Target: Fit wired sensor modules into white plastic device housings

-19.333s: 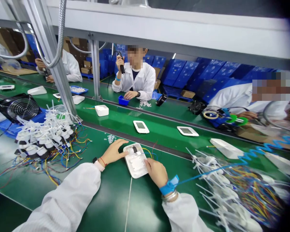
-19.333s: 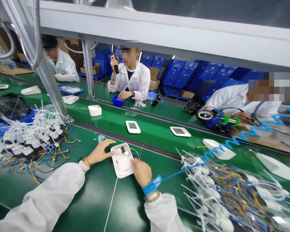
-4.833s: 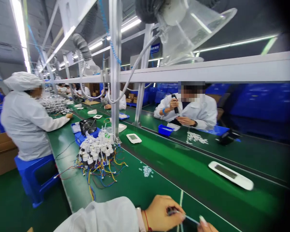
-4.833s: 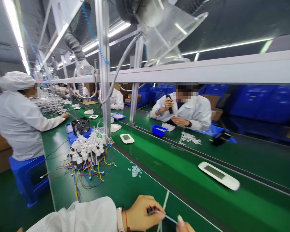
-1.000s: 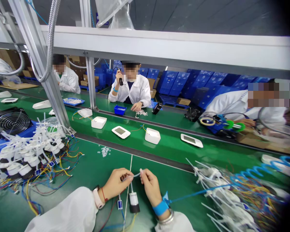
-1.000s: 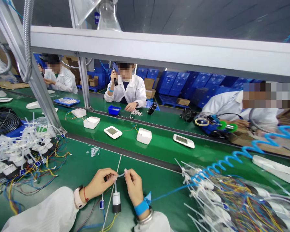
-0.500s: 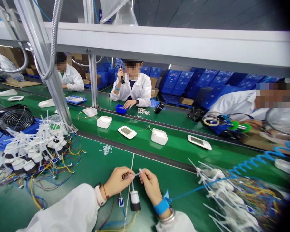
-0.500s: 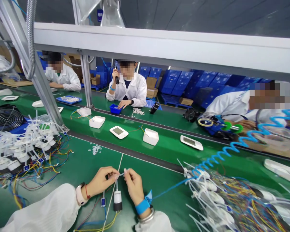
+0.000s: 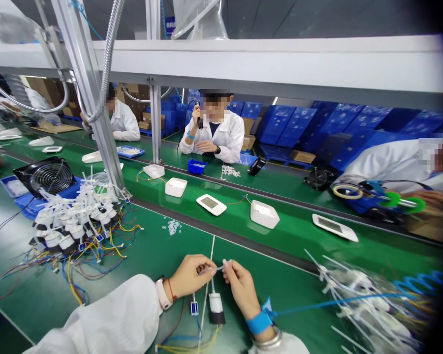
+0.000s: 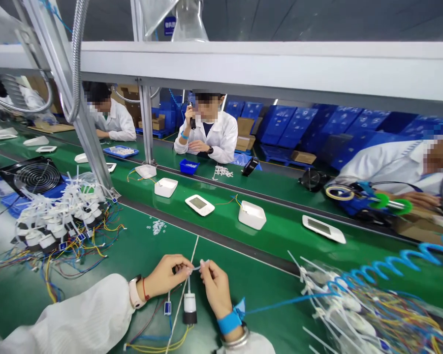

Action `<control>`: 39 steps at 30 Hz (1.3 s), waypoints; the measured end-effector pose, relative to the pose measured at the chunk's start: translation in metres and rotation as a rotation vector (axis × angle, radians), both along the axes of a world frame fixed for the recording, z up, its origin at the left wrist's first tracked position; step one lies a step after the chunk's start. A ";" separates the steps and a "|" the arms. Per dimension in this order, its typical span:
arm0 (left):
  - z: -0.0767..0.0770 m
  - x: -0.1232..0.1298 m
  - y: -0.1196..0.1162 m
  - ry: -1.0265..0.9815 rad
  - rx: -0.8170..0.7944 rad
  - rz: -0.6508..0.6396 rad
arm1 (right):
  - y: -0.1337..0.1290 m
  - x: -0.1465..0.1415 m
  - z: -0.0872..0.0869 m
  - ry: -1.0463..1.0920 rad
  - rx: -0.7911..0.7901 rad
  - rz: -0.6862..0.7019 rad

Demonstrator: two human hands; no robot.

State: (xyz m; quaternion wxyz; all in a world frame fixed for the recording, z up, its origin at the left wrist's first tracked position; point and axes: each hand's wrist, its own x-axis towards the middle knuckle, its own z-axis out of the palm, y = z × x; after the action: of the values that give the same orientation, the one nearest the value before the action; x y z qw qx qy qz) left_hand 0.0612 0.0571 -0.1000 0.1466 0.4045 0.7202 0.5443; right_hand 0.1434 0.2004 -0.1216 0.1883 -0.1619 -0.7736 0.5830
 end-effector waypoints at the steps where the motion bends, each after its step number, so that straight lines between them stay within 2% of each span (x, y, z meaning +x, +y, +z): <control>1: 0.000 0.000 0.000 -0.002 0.000 0.002 | 0.000 0.000 0.001 0.000 -0.001 -0.005; 12: 0.000 0.000 -0.002 -0.018 0.011 -0.003 | -0.003 0.000 0.010 -0.021 -0.016 -0.017; 39: 0.000 0.000 -0.003 -0.006 0.009 -0.009 | -0.005 -0.001 0.012 -0.046 -0.005 -0.017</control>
State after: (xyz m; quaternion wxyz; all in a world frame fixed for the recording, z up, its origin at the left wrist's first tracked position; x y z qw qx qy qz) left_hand 0.0609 0.0541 -0.0996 0.1493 0.4069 0.7154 0.5481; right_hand 0.1428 0.1952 -0.1098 0.1752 -0.1823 -0.7747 0.5796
